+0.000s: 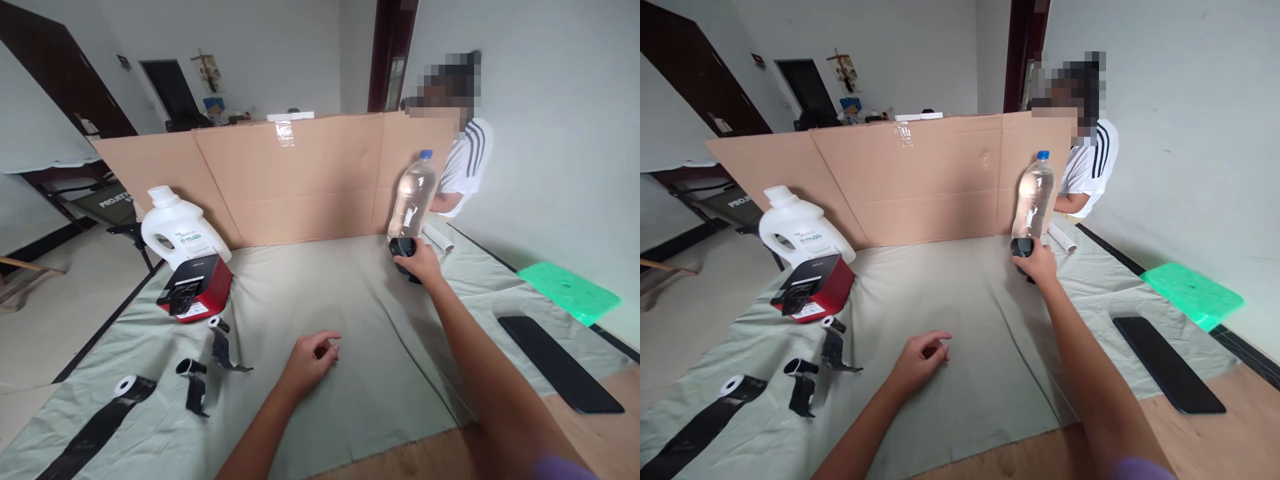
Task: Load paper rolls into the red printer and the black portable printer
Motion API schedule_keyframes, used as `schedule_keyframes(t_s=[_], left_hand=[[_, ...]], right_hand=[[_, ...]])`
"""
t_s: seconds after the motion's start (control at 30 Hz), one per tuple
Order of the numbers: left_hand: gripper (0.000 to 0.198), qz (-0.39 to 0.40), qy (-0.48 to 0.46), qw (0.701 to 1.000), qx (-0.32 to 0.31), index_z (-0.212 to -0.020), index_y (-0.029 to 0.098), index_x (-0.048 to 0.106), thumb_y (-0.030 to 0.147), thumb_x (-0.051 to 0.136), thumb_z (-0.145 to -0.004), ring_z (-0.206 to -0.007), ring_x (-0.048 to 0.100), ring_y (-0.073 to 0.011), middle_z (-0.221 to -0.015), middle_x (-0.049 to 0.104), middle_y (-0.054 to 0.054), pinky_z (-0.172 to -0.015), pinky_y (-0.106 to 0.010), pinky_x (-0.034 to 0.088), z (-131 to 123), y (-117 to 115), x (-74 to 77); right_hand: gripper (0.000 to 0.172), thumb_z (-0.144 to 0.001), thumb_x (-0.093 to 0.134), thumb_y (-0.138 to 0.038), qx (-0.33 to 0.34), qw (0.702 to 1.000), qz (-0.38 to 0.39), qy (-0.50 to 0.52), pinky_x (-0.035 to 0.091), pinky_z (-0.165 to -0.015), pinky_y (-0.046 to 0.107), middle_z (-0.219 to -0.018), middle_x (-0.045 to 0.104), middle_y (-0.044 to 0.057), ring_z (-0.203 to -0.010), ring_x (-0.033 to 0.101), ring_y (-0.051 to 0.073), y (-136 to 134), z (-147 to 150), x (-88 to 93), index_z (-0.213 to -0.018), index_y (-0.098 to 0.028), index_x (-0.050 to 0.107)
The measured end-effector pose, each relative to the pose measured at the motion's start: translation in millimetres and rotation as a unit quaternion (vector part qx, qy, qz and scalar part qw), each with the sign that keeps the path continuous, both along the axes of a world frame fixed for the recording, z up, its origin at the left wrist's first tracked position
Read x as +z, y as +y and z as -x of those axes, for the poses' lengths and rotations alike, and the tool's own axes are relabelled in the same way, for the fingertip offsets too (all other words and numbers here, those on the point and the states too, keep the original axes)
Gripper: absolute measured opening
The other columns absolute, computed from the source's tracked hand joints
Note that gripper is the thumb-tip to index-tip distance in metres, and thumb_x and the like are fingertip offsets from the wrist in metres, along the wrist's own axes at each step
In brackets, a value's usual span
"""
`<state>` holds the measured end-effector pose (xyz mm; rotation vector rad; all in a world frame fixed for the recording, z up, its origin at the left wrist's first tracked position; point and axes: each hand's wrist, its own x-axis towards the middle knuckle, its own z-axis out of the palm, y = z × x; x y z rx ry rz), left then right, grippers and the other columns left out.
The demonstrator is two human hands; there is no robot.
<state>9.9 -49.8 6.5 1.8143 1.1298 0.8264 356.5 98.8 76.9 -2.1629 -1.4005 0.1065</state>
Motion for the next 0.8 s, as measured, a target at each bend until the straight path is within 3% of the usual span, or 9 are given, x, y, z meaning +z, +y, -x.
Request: schedule_keyframes(t_s=[0.1,0.2,0.3,0.4,0.47,0.53,0.67,0.73,0.8], left_hand=[[0.025,0.006,-0.004,1.000,0.006,-0.105,0.019,0.074,0.031,0.058,-0.090,-0.062,0.067,-0.0142,-0.069,0.075,-0.003,-0.062,-0.024,0.048,-2.2,1.3,-1.2],[0.025,0.013,-0.009,1.000,0.012,-0.104,0.019,0.075,0.031,0.058,-0.090,-0.062,0.067,-0.0143,-0.068,0.074,-0.003,-0.061,-0.024,0.049,-1.7,1.8,-0.5],[0.025,0.017,-0.009,1.000,0.013,-0.103,0.019,0.075,0.031,0.058,-0.091,-0.062,0.067,-0.0146,-0.068,0.074,-0.003,-0.062,-0.024,0.050,-0.1,1.9,0.6],[0.025,0.012,-0.002,1.000,0.013,-0.103,0.019,0.075,0.032,0.058,-0.091,-0.062,0.068,-0.0148,-0.069,0.075,-0.004,-0.063,-0.025,0.052,-1.2,0.8,0.7],[0.026,-0.001,-0.001,1.000,0.020,-0.102,0.019,0.076,0.032,0.057,-0.091,-0.061,0.067,-0.0144,-0.069,0.075,-0.004,-0.062,-0.024,0.052,-3.5,-1.2,2.3],[0.025,-0.035,-0.004,0.999,0.033,-0.100,0.019,0.077,0.031,0.056,-0.092,-0.060,0.067,-0.0139,-0.069,0.075,-0.004,-0.061,-0.024,0.052,-3.5,-3.6,9.0],[0.023,-0.192,0.032,0.976,0.096,-0.095,0.023,0.078,0.029,0.056,-0.094,-0.073,0.071,-0.0168,-0.078,0.077,-0.005,-0.078,-0.030,0.056,27.6,-10.5,45.9],[0.022,-0.265,0.067,0.943,0.189,-0.092,0.023,0.078,0.029,0.056,-0.093,-0.080,0.071,-0.0189,-0.084,0.078,-0.005,-0.083,-0.032,0.055,66.8,-17.8,70.1],[0.022,-0.284,0.096,0.887,0.352,-0.097,0.023,0.076,0.031,0.055,-0.093,-0.092,0.071,-0.0213,-0.097,0.078,-0.005,-0.088,-0.034,0.054,118.5,-26.2,87.4]], right_hand=[[0.088,-0.071,0.075,-0.055,-0.046,0.998,0.039,-0.018,0.050,-0.094,0.049,-0.134,0.057,0.022,-0.120,0.059,0.040,14.6,-42.7,-10.7,-0.148,-0.020,0.047],[0.088,-0.072,0.073,-0.057,-0.058,0.995,0.076,-0.023,0.049,-0.094,0.051,-0.138,0.055,0.023,-0.123,0.056,0.042,23.5,-63.9,-19.8,-0.148,-0.021,0.045],[0.085,-0.076,0.071,-0.057,-0.051,0.994,0.096,-0.020,0.047,-0.096,0.051,-0.141,0.053,0.023,-0.125,0.055,0.042,23.2,-68.0,-21.8,-0.148,-0.021,0.045],[0.085,-0.077,0.070,-0.053,-0.054,0.994,0.082,-0.052,0.041,-0.101,0.059,-0.148,0.045,0.027,-0.132,0.047,0.048,14.0,-52.4,-15.6,-0.149,-0.018,0.041],[0.087,-0.078,0.070,-0.051,-0.042,0.994,0.017,-0.104,0.034,-0.105,0.065,-0.156,0.035,0.027,-0.139,0.037,0.051,4.4,-26.7,-10.2,-0.152,-0.018,0.036],[0.087,-0.081,0.068,-0.051,0.014,0.989,-0.055,-0.134,0.029,-0.109,0.067,-0.161,0.029,0.025,-0.143,0.031,0.050,-7.6,11.7,-7.4,-0.154,-0.020,0.033],[0.077,-0.082,0.066,-0.046,0.240,0.966,-0.078,-0.062,0.029,-0.115,0.063,-0.157,0.039,0.023,-0.144,0.037,0.043,-40.6,113.0,-14.4,-0.150,-0.020,0.040],[0.076,-0.081,0.066,-0.042,0.358,0.932,-0.049,0.014,0.031,-0.119,0.056,-0.155,0.042,0.023,-0.145,0.039,0.038,-59.3,166.2,-21.8,-0.149,-0.016,0.043],[0.076,-0.084,0.063,-0.041,0.442,0.892,-0.021,0.096,0.032,-0.122,0.050,-0.158,0.040,0.020,-0.148,0.038,0.033,-74.0,216.0,-28.4,-0.152,-0.017,0.040]])
